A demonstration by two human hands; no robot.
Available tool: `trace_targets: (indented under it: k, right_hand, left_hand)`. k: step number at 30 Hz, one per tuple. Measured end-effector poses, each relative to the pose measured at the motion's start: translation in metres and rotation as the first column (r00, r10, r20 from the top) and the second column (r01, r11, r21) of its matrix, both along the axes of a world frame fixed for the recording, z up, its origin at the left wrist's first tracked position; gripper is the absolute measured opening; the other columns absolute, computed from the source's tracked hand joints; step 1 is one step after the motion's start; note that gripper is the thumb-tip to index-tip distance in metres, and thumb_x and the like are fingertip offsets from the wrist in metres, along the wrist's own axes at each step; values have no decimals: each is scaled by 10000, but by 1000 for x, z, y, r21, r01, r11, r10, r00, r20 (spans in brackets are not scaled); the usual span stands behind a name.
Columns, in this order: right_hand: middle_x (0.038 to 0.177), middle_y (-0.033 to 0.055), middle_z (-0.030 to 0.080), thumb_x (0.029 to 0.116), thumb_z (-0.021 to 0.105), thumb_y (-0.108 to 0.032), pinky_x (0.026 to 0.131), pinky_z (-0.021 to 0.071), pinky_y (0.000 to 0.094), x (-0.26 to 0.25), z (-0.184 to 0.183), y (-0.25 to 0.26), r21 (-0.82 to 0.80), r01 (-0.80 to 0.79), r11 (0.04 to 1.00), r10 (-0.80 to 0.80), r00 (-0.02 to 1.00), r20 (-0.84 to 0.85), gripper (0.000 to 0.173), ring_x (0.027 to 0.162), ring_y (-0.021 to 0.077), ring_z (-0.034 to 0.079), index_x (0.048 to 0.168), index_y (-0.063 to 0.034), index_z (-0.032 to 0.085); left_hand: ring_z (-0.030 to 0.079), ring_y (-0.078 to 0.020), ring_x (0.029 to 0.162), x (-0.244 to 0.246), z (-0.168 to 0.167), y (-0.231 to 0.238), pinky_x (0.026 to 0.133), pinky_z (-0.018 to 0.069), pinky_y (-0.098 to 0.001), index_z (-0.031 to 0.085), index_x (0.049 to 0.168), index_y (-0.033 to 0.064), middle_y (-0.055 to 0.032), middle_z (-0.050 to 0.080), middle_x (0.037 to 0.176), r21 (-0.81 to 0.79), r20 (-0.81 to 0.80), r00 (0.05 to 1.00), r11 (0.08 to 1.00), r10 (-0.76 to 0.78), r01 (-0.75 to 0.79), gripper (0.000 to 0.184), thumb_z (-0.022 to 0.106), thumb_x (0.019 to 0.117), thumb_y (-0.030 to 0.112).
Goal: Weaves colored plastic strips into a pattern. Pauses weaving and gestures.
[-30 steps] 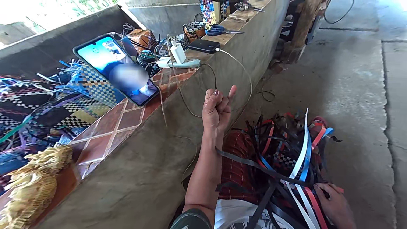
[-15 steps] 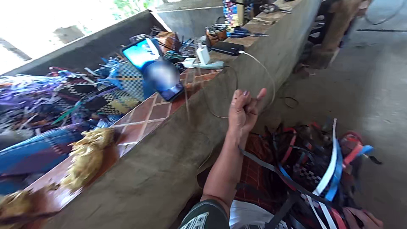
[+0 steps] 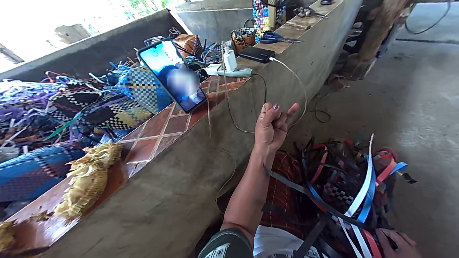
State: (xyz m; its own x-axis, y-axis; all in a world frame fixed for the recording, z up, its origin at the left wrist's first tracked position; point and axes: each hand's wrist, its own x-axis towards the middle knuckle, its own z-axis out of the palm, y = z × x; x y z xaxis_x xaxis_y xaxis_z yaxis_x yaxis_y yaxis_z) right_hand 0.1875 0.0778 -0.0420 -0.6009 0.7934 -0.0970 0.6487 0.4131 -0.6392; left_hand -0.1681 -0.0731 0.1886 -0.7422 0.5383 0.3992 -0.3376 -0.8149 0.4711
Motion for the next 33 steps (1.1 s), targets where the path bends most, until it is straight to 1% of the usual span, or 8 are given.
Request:
trace_targets:
  k: [4, 9, 14, 19, 22, 27, 29, 33]
  right_hand:
    - [1202, 350, 639, 1014, 561, -139, 1075, 432, 549, -2, 1, -2, -11, -12, 1000, 12, 1000, -15, 300, 1215, 486, 573, 1102, 103, 715]
    - [1148, 346, 649, 999, 580, -124, 1011, 460, 610, 0, -6, -3, 31, 13, 999, -11, 999, -45, 268, 1142, 515, 599, 1063, 90, 729]
    - [1094, 364, 645, 993, 585, -105, 955, 484, 633, 3, -11, -7, 55, 2, 999, 4, 995, -103, 260, 1067, 528, 620, 1036, 113, 718]
    - [1131, 363, 635, 1001, 582, -113, 984, 468, 617, 2, -6, -7, 11, 31, 999, -30, 997, -75, 262, 1113, 521, 600, 1052, 107, 715]
    - [1166, 365, 628, 1005, 581, -122, 1000, 461, 612, 0, -4, -6, -7, 35, 999, -35, 998, -51, 267, 1140, 521, 591, 1061, 102, 716]
    - [1150, 353, 636, 999, 587, -121, 988, 467, 614, -1, -7, -5, 7, 41, 999, -41, 997, -59, 257, 1123, 508, 603, 1057, 90, 721]
    - [1138, 347, 634, 1002, 589, -116, 969, 474, 620, -1, -9, -6, 14, 43, 999, -42, 997, -66, 246, 1106, 503, 609, 1049, 84, 723]
    - [1116, 352, 634, 992, 599, -92, 954, 473, 641, 1, -13, -6, 24, 54, 998, -52, 995, -86, 226, 1080, 511, 614, 1030, 94, 722]
  left_hand:
    - [453, -84, 510, -1, -1, -2, 833, 566, -368, 489, 730, 182, 67, 367, 537, 2, 22, 999, 1000, 24, -24, 301, 533, 1009, 78]
    - [495, -86, 536, -6, -6, -2, 888, 565, -388, 530, 709, 181, 73, 402, 540, -11, -3, 1000, 1000, 11, -11, 308, 534, 1002, 90]
    - [502, -95, 521, -3, -15, 0, 857, 577, -387, 526, 703, 180, 67, 409, 527, -56, 71, 997, 998, 29, -25, 337, 480, 1023, 85]
    - [489, -96, 518, -3, -18, 5, 862, 574, -389, 515, 697, 177, 62, 399, 526, -69, 94, 995, 997, 25, -18, 338, 490, 1020, 78]
    - [483, -98, 514, -4, -19, 6, 810, 575, -367, 513, 699, 175, 60, 402, 533, -82, 99, 995, 996, 27, -19, 340, 485, 1023, 77]
    - [460, -70, 486, -6, -21, 6, 605, 518, -252, 534, 723, 186, 58, 426, 551, -108, 112, 994, 994, 18, -6, 314, 505, 1026, 109]
    - [449, -66, 485, -6, -21, 4, 591, 498, -242, 536, 719, 186, 61, 421, 551, -119, 126, 992, 993, 22, -7, 314, 509, 1020, 102]
    - [457, -74, 484, -5, -23, 6, 601, 509, -254, 537, 715, 181, 62, 425, 549, -141, 158, 987, 990, 29, -7, 316, 503, 1017, 98]
